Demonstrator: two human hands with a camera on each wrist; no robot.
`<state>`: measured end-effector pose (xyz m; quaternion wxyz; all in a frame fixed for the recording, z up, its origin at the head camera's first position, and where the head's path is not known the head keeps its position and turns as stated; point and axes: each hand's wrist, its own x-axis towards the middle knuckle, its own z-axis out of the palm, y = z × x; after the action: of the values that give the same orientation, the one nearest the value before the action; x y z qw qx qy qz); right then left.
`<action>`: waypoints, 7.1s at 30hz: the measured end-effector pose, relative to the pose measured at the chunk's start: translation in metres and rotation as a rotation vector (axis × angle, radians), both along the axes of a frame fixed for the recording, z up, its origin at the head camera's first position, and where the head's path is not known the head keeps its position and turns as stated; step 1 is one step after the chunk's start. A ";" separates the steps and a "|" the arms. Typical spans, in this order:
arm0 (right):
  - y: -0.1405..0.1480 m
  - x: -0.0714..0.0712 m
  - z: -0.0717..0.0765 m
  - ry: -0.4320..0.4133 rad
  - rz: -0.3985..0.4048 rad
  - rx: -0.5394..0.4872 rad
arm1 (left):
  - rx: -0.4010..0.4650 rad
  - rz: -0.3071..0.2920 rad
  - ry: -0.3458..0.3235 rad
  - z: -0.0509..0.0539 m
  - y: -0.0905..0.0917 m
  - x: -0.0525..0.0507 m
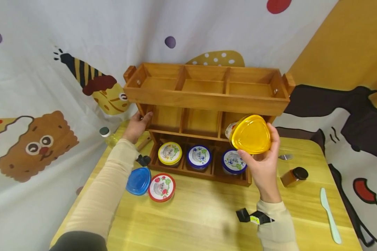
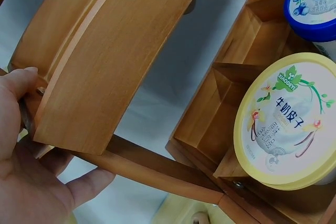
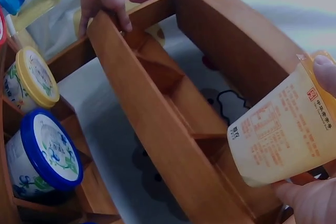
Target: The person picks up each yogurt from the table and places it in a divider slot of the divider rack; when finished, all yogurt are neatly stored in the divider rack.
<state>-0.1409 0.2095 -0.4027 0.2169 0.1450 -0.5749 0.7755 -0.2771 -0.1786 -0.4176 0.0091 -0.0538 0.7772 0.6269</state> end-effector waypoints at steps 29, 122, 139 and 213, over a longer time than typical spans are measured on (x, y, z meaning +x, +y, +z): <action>0.005 -0.038 -0.023 -0.097 -0.103 0.200 | 0.029 -0.008 0.024 0.002 0.001 -0.001; -0.153 0.037 -0.163 -0.330 0.572 0.688 | 0.000 -0.018 0.013 -0.002 0.000 -0.002; -0.164 0.035 -0.179 -0.379 0.582 0.737 | 0.004 -0.016 0.020 -0.003 0.000 -0.001; -0.122 0.027 -0.056 -0.122 0.307 0.541 | 0.033 -0.054 0.014 0.026 0.005 0.019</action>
<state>-0.1138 0.0877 -0.4583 0.0160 0.2357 -0.7438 0.6253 -0.2585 -0.1734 -0.3916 0.0215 -0.0285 0.7681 0.6394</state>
